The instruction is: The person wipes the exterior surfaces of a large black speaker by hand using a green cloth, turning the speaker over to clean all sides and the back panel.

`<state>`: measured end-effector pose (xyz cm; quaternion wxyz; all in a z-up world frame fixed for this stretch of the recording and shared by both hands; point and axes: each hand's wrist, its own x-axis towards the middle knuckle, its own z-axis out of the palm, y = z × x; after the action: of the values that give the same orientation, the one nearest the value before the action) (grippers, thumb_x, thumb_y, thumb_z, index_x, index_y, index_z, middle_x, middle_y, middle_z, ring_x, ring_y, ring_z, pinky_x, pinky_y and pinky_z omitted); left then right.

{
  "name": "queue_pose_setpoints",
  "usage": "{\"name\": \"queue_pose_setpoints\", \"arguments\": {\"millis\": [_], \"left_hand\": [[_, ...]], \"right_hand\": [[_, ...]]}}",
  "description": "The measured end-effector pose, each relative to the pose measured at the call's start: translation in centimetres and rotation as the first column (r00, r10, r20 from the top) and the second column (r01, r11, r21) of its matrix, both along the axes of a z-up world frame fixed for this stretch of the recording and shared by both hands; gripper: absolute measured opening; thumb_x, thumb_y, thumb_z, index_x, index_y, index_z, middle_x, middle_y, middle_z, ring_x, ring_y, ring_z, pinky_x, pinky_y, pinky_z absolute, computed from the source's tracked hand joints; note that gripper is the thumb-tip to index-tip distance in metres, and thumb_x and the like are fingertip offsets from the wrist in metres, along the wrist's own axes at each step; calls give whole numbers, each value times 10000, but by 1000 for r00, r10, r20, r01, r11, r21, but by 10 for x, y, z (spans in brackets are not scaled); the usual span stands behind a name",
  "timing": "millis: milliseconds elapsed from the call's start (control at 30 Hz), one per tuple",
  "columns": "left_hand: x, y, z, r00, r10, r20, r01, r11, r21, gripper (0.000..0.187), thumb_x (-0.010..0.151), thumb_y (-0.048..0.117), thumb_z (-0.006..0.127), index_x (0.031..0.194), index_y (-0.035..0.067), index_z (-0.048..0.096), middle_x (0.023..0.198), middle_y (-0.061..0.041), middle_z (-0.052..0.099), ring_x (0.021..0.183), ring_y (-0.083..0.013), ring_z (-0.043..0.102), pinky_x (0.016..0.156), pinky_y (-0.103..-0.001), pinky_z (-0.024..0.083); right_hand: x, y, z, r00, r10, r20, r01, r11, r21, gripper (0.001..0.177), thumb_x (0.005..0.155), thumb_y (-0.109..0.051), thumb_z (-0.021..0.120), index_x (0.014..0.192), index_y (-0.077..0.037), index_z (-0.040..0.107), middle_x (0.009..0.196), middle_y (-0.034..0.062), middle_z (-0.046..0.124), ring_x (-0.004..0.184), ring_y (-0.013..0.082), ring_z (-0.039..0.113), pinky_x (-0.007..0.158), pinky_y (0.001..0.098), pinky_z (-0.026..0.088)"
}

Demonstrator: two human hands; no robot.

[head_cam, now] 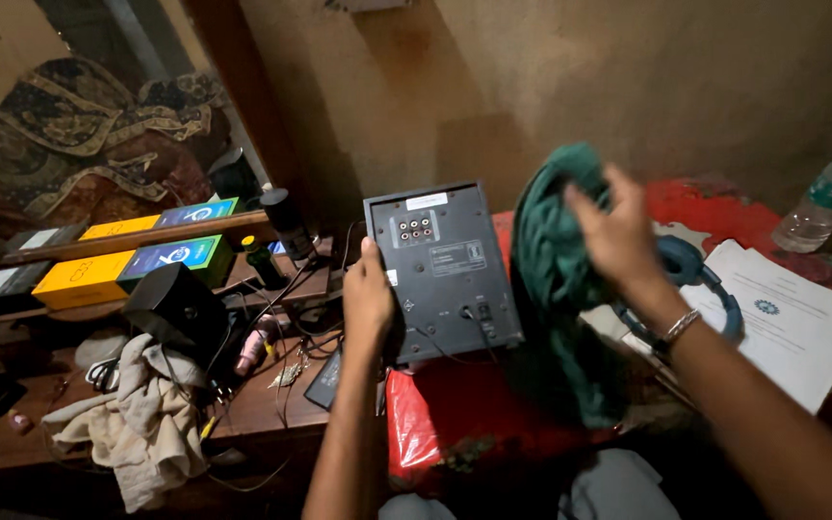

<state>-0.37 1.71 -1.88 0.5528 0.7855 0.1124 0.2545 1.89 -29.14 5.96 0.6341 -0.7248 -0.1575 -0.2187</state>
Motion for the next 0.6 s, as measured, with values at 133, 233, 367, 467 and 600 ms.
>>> {"name": "queue_pose_setpoints", "arguments": {"millis": [133,233,367,467,600], "left_hand": [[-1,-1,0,999,-24,26,24,1000,5,788,1075,557,346,907,-134,686,756,-243,696,747,-301,647,748,-431,525],[-4,-2,6,999,-42,28,42,999,-30,762,1041,555,329,954,-91,722,766,-193,733,728,-261,699,763,-399,531],[-9,-3,8,996,-57,63,62,994,-88,730,1040,545,354,975,-81,723,808,-180,750,760,-250,700,779,-387,537],[-8,-5,8,997,-46,54,49,997,-52,731,1046,544,349,935,-78,716,781,-177,731,734,-245,673,758,-393,529],[-5,-8,7,1000,6,-6,-6,1000,3,764,1058,565,358,827,-100,657,669,-188,621,648,-255,584,677,-424,495]], "right_hand": [[-32,27,-20,972,127,196,-28,897,-440,367,863,-146,716,1191,17,688,1177,135,706,1059,240,687,935,366,522],[-44,33,-14,954,240,180,-98,816,-569,416,826,-161,714,1199,22,694,1205,156,661,1090,286,664,944,378,515],[-47,38,-21,974,83,209,58,807,-588,451,923,-262,758,1207,66,635,1212,208,600,1107,354,617,947,425,484],[-28,35,-37,974,-33,226,131,892,-433,359,1103,-252,607,1295,50,575,1273,208,598,1180,351,608,1022,427,466],[-8,27,-47,990,-129,65,144,863,-484,369,943,-261,671,1185,9,602,1162,172,670,1101,323,667,970,401,508]]}}
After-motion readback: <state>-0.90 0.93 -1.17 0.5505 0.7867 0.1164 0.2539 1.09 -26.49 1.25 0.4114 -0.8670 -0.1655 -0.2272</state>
